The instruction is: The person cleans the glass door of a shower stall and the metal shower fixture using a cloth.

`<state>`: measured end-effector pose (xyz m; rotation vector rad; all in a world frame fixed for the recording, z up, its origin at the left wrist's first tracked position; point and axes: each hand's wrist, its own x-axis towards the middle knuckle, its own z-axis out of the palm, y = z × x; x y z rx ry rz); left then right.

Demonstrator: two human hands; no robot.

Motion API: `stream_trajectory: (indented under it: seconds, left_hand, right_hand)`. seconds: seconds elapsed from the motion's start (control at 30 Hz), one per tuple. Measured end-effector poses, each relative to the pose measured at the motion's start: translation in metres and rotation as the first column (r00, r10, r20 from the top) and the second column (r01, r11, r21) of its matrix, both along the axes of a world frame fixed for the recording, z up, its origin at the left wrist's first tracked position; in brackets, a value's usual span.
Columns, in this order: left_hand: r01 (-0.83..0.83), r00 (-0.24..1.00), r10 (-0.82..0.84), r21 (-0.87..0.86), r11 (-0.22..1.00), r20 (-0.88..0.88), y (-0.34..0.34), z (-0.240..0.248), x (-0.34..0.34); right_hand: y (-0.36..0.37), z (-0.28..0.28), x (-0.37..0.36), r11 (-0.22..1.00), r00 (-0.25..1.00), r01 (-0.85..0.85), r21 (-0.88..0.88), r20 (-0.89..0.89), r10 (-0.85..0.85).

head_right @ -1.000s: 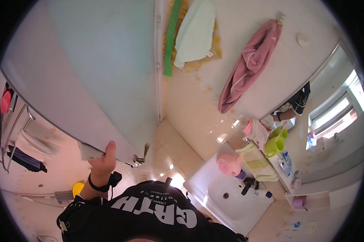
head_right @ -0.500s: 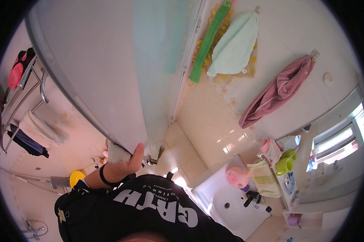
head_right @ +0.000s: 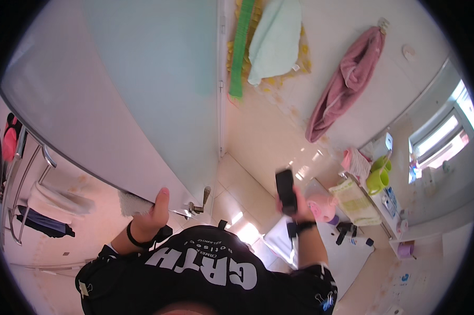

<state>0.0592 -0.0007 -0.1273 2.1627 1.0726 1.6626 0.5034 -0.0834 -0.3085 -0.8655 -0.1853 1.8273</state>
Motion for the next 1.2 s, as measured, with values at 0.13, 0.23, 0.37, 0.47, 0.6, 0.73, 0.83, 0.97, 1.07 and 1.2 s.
stream_trajectory:
  seconds: [0.13, 0.23, 0.37, 0.47, 0.6, 0.73, 0.83, 0.97, 1.07, 1.2]
  left_hand:
    - [0.039, 0.997, -0.039, -0.007, 0.999, -0.067, -0.001, -0.001, 0.002]
    - [0.026, 0.999, -0.029, -0.098, 0.995, -0.029, -0.008, 0.007, 0.008]
    - [0.036, 0.998, -0.031, -0.079, 0.996, 0.056, -0.013, 0.012, 0.021]
    - [0.031, 0.995, -0.027, -0.036, 0.999, 0.092, -0.012, 0.008, 0.025]
    - [0.042, 0.979, -0.028, -0.064, 0.997, 0.201, -0.011, -0.01, 0.025]
    - [0.026, 0.95, -0.017, -0.024, 0.999, 0.313, -0.012, -0.011, 0.033]
    - [0.032, 0.93, -0.013, -0.045, 0.998, 0.367, -0.014, -0.008, 0.037]
    - [-0.007, 0.949, 0.009, -0.009, 1.0, 0.315, -0.014, -0.006, 0.039]
    - [-0.033, 0.948, 0.031, 0.001, 0.999, 0.318, -0.014, -0.01, 0.04]
    - [-0.041, 0.937, 0.026, 0.036, 0.998, 0.349, -0.01, -0.014, 0.035]
  right_hand:
    - [0.09, 0.084, -0.039, 0.872, 0.965, 0.062, 0.485, -0.254, 0.073]
    - [0.112, 0.095, -0.04, 0.836, 0.939, 0.064, 0.544, -0.317, 0.134]
    - [0.104, 0.097, -0.026, 0.842, 0.945, 0.052, 0.537, -0.298, 0.132]
    - [0.087, 0.09, -0.014, 0.846, 0.966, 0.041, 0.532, -0.237, 0.103]
    - [0.022, 0.021, 0.021, 0.979, 0.995, -0.07, 0.193, -0.052, 0.081]
    - [-0.143, -0.078, 0.009, 0.903, 0.833, -0.264, -0.34, 0.391, 0.391]
    - [-0.271, -0.105, -0.005, 0.553, 0.877, -0.302, -0.777, 0.002, 0.481]
    - [-0.341, -0.114, -0.016, 0.573, 0.888, -0.259, -0.777, 0.042, 0.458]
    - [-0.346, -0.124, -0.013, 0.635, 0.863, -0.203, -0.745, 0.17, 0.476]
    - [-0.34, -0.13, -0.008, 0.701, 0.81, -0.172, -0.692, 0.306, 0.501]
